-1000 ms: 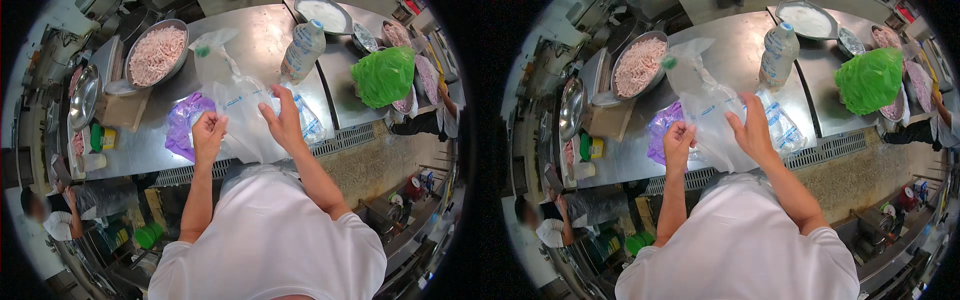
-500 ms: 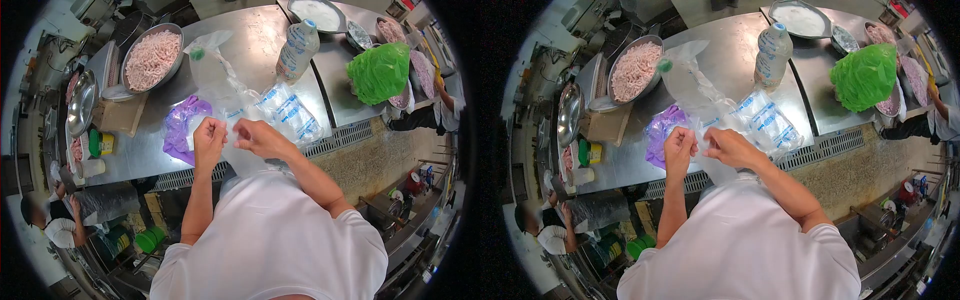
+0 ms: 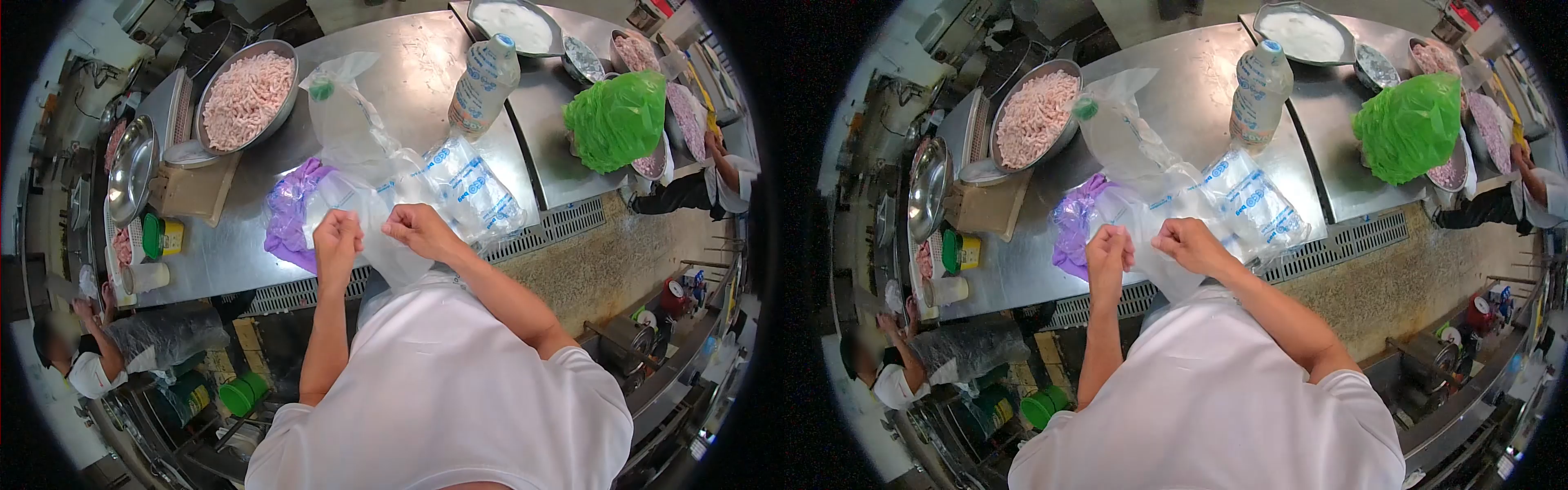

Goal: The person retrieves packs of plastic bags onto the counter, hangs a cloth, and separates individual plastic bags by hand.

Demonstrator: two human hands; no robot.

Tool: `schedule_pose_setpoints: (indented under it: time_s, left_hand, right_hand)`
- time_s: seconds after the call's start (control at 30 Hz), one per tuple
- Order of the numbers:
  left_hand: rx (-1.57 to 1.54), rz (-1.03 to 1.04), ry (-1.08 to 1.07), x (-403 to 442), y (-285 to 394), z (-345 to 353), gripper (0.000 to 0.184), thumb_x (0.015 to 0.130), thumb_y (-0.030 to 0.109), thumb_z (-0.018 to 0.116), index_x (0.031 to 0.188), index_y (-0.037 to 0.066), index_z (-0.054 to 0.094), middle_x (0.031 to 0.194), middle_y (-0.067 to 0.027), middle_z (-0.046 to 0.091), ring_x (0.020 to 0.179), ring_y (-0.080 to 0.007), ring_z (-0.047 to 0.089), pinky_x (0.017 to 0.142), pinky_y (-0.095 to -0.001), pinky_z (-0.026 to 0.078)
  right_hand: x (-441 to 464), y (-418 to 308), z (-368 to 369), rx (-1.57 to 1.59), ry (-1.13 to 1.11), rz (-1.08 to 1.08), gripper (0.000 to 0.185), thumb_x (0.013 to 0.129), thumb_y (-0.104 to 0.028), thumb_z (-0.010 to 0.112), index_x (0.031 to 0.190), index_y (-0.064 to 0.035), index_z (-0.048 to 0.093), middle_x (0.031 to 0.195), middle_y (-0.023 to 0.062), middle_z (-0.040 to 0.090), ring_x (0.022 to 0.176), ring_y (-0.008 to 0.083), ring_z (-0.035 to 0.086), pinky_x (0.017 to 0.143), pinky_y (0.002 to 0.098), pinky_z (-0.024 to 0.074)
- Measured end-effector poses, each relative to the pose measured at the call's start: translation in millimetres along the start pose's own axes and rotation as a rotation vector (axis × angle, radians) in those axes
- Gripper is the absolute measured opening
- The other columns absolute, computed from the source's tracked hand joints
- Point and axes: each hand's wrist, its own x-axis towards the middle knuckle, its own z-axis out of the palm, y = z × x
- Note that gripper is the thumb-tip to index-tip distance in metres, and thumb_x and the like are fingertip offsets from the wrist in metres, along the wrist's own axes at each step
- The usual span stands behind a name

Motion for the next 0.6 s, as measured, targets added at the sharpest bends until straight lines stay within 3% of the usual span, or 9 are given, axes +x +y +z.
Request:
schedule_pose_setpoints:
  time_s: [0.07, 0.17, 0.2, 0.3, 0.37, 0.4, 0.53, 0.6]
  left_hand:
    - [0.162, -0.059, -0.158, -7, 10, 1, 0.017, 0.099, 0.02, 0.059, 0.098, 0.004, 0.062, 0.084, -0.0058, 0.065, 0.069, -0.0115, 0.061, 0.059, -0.0251, 0.046]
    - [-0.095, 0.104, -0.055, -2, -3, 5, 0.019, 0.099, 0.019, 0.058, 0.106, 0.002, 0.063, 0.093, -0.0088, 0.068, 0.078, -0.0143, 0.064, 0.067, -0.0268, 0.05]
    - [-0.442, 0.042, 0.024, 0, 10, 5, 0.02, 0.099, 0.018, 0.057, 0.104, 0.001, 0.064, 0.096, -0.0095, 0.07, 0.082, -0.0161, 0.066, 0.076, -0.0278, 0.052]
    - [-0.556, 0.146, 0.067, 6, 36, -9, 0.021, 0.099, 0.019, 0.057, 0.099, 0.0, 0.066, 0.097, -0.0106, 0.07, 0.084, -0.0164, 0.066, 0.082, -0.0292, 0.053]
    - [-0.35, 0.19, 0.017, 9, 31, -14, 0.019, 0.097, 0.02, 0.062, 0.101, 0.001, 0.064, 0.097, -0.0104, 0.07, 0.084, -0.0152, 0.065, 0.08, -0.0282, 0.051]
    - [-0.297, 0.198, -0.006, 10, 33, -7, 0.019, 0.097, 0.02, 0.063, 0.099, 0.001, 0.065, 0.094, -0.0092, 0.07, 0.082, -0.014, 0.065, 0.078, -0.0272, 0.051]
    - [-0.191, 0.242, -0.099, 13, 32, 9, 0.017, 0.094, 0.019, 0.067, 0.092, 0.002, 0.065, 0.088, -0.0058, 0.069, 0.078, -0.0106, 0.062, 0.074, -0.0254, 0.049]
    - [-0.185, 0.278, -0.057, 16, 28, 14, 0.017, 0.095, 0.02, 0.066, 0.091, 0.003, 0.064, 0.088, -0.0067, 0.069, 0.076, -0.012, 0.063, 0.073, -0.0258, 0.05]
  right_hand:
    - [-3, -13, 3, 0.039, 0.018, -0.066, 0.021, 0.087, -0.012, 0.069, 0.074, -0.0001, 0.056, 0.06, 0.0015, 0.052, 0.059, 0.0097, 0.046, 0.054, 0.03, 0.0398]
    - [-3, -26, 2, -0.077, 0.042, -0.177, 0.024, 0.087, -0.012, 0.07, 0.072, -0.0017, 0.053, 0.061, -0.0008, 0.048, 0.059, 0.0073, 0.043, 0.052, 0.0281, 0.037]
    - [-2, -25, -7, -0.106, 0.111, -0.149, 0.023, 0.087, -0.012, 0.07, 0.074, -0.0028, 0.054, 0.063, -0.0014, 0.05, 0.059, 0.0066, 0.043, 0.053, 0.0267, 0.0363]
    - [3, -37, -28, -0.013, 0.186, -0.117, 0.024, 0.088, -0.016, 0.071, 0.076, -0.003, 0.055, 0.064, -0.0013, 0.052, 0.059, 0.0067, 0.045, 0.052, 0.0262, 0.0381]
    - [6, -51, -33, 0.116, 0.178, -0.117, 0.027, 0.088, -0.02, 0.071, 0.076, -0.0021, 0.055, 0.063, -0.0007, 0.052, 0.058, 0.0076, 0.048, 0.052, 0.0269, 0.0405]
    - [7, -51, -30, 0.107, 0.045, -0.104, 0.029, 0.088, -0.023, 0.072, 0.078, 0.0, 0.057, 0.068, 0.0052, 0.059, 0.06, 0.013, 0.056, 0.055, 0.0283, 0.0457]
    - [0, -80, -12, -0.226, -0.032, -0.286, 0.028, 0.087, -0.021, 0.073, 0.081, 0.0016, 0.058, 0.07, 0.0121, 0.064, 0.063, 0.022, 0.061, 0.058, 0.0344, 0.0477]
    - [2, -69, -13, -0.153, -0.03, -0.169, 0.025, 0.087, -0.02, 0.072, 0.082, 0.0016, 0.059, 0.068, 0.0121, 0.063, 0.064, 0.0239, 0.063, 0.059, 0.0361, 0.0477]
